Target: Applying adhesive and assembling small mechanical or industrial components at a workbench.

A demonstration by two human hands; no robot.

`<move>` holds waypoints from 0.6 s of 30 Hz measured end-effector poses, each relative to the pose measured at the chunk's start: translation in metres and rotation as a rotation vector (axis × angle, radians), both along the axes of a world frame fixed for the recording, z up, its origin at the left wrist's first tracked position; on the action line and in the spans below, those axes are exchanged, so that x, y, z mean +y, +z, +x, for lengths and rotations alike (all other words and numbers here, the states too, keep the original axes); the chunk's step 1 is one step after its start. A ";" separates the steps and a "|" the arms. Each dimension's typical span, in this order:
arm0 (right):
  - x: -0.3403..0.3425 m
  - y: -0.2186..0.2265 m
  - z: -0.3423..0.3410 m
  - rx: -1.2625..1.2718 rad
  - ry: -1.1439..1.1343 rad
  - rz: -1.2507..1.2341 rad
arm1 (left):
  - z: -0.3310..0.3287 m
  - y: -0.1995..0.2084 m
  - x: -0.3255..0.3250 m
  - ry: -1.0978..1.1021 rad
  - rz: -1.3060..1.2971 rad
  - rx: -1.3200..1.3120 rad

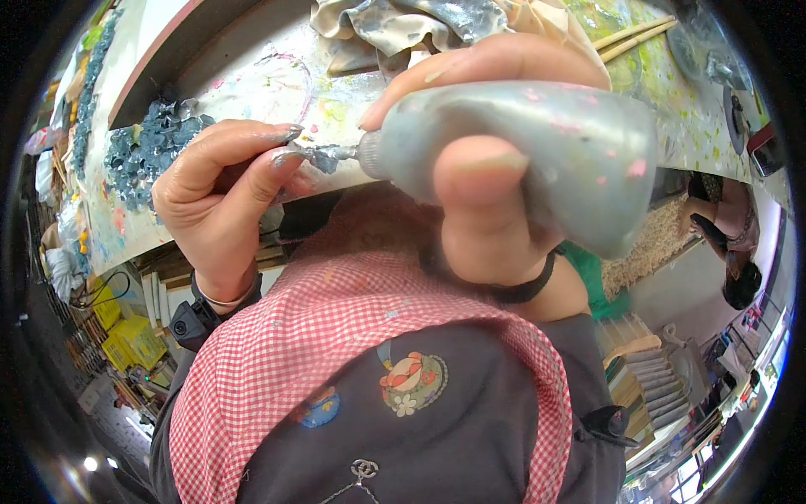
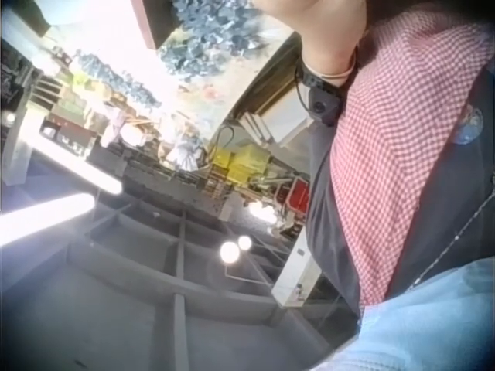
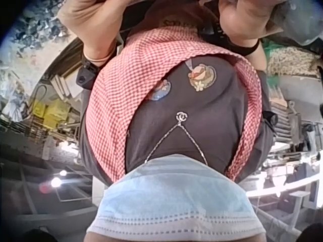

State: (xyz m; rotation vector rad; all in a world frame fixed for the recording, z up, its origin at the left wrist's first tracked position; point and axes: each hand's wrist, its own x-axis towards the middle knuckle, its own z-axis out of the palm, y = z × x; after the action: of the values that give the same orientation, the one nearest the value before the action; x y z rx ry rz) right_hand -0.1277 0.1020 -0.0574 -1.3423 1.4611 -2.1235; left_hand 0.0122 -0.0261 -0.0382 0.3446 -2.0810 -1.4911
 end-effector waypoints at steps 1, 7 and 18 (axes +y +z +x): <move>0.000 0.001 0.000 0.011 0.006 0.016 | 0.000 0.000 0.000 -0.002 -0.009 0.009; -0.001 0.001 0.002 0.019 -0.053 0.058 | 0.000 -0.001 0.001 0.002 -0.024 0.006; 0.004 0.001 -0.002 0.054 -0.051 0.056 | 0.000 -0.001 0.001 0.015 0.028 0.016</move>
State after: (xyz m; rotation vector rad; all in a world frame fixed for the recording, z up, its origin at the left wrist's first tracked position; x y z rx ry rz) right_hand -0.1293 0.1056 -0.0568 -1.3663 1.5801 -2.0752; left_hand 0.0122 -0.0247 -0.0387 0.3576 -2.0426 -1.5108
